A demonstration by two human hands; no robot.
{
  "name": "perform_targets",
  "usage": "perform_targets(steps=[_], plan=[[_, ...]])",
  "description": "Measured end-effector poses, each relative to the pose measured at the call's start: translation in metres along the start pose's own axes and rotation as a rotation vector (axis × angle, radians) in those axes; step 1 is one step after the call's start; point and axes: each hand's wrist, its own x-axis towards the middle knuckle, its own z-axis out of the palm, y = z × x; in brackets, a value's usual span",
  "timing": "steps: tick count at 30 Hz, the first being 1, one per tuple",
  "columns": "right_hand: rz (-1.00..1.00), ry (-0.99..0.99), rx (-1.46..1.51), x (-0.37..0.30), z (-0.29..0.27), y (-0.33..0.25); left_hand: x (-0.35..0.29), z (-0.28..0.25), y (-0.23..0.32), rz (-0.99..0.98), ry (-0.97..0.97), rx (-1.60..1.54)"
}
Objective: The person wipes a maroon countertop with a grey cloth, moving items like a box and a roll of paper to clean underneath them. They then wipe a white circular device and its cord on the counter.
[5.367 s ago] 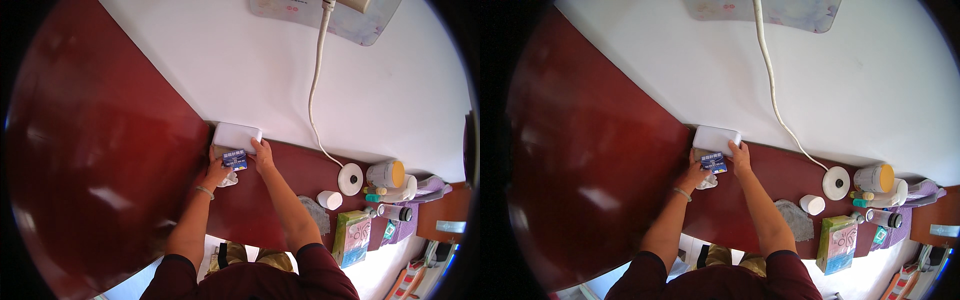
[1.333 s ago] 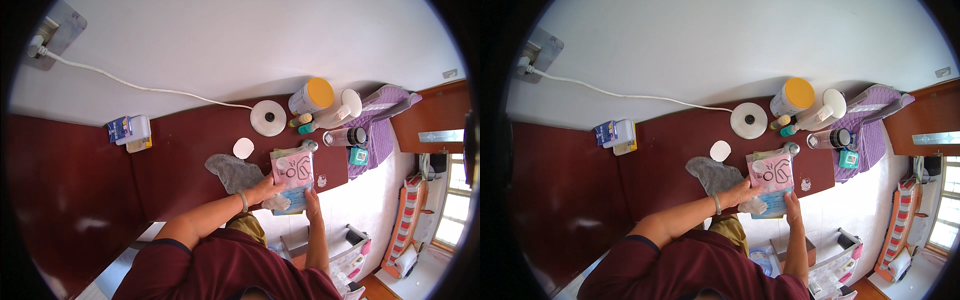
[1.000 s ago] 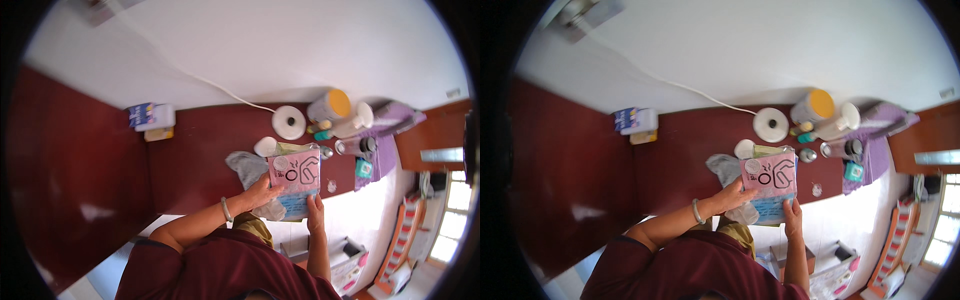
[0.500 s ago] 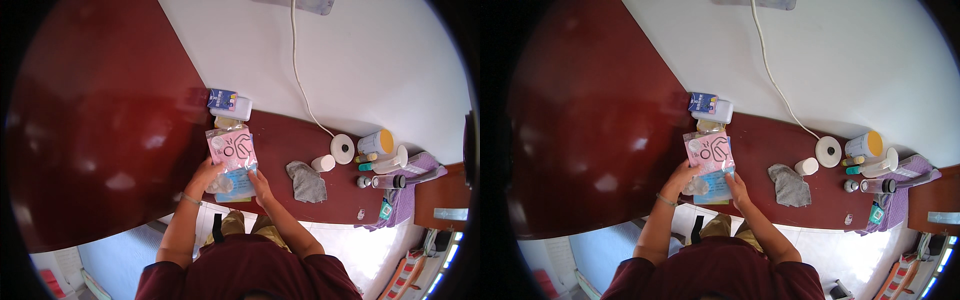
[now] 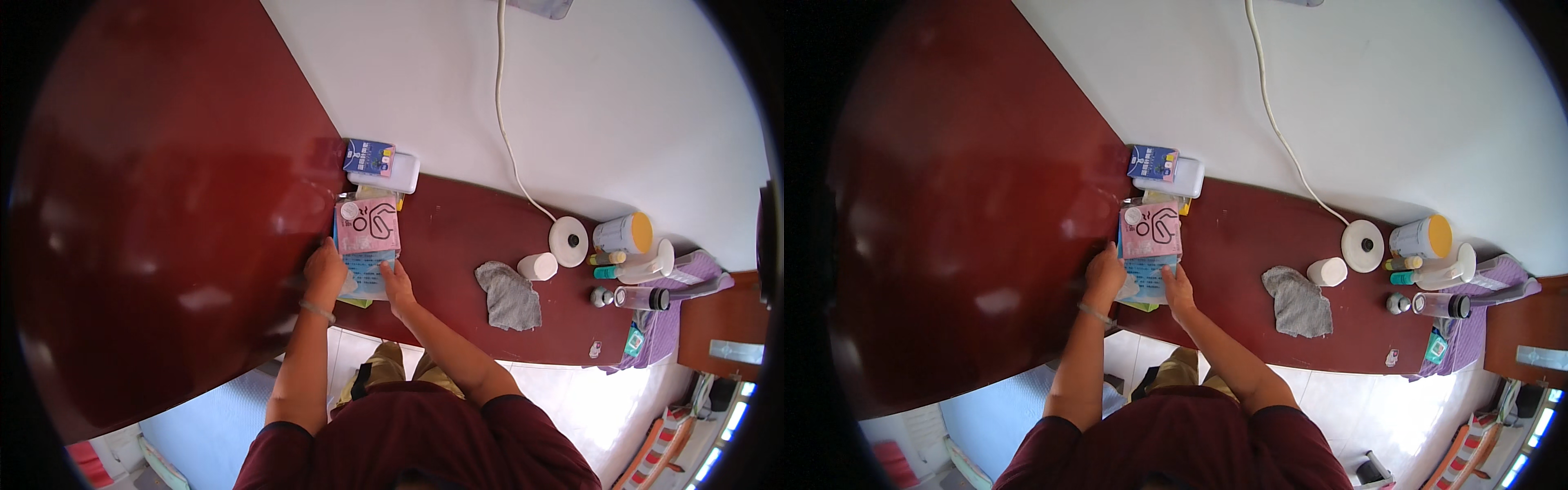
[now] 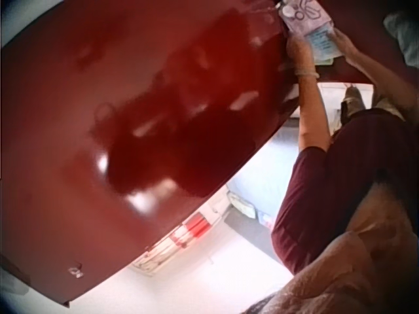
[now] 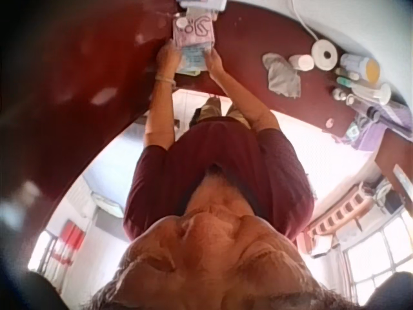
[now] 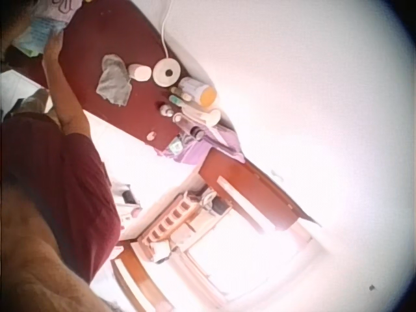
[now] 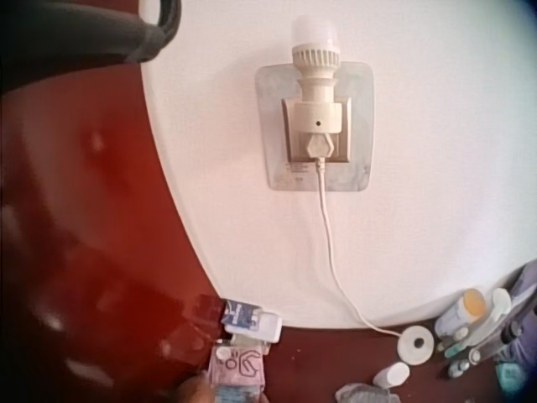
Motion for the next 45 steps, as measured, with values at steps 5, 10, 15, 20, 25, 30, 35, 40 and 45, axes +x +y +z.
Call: perform_targets(steps=[5, 10, 15, 20, 25, 30, 35, 40, 45], plan=[[-0.077, -0.009, -0.165, 0.007, -0.019, -0.01, -0.061, -0.006, -0.02, 0.137, 0.101, -0.046], [-0.029, 0.063, -0.215, 0.018, -0.013, -0.068, -0.093, 0.038, -0.068, -0.32, -0.246, -0.824], [-0.418, 0.14, -0.828, 0.039, -0.007, -0.042, -0.074, 0.101, -0.111, -0.497, -0.227, -1.216], [-0.361, 0.168, -1.034, 0.008, 0.014, -0.049, -0.056, 0.1, -0.12, -0.521, -0.421, -1.323], [-0.333, 0.115, -1.106, 0.014, 0.012, -0.048, -0.049, 0.107, -0.113, -0.468, -0.325, -1.285], [-0.211, 0.131, -0.61, 0.016, -0.008, -0.04, -0.048, 0.11, -0.11, -0.519, -0.32, -1.393], [-0.323, 0.224, -0.721, 0.014, 0.007, -0.047, -0.047, 0.11, -0.116, -0.531, -0.294, -1.417], [-0.426, 0.273, -0.912, 0.013, 0.017, -0.06, -0.053, 0.105, -0.104, -0.606, -0.198, -1.358], [-0.448, 0.29, -0.887, 0.016, 0.012, -0.057, -0.058, 0.097, -0.081, -0.58, -0.162, -1.413]])
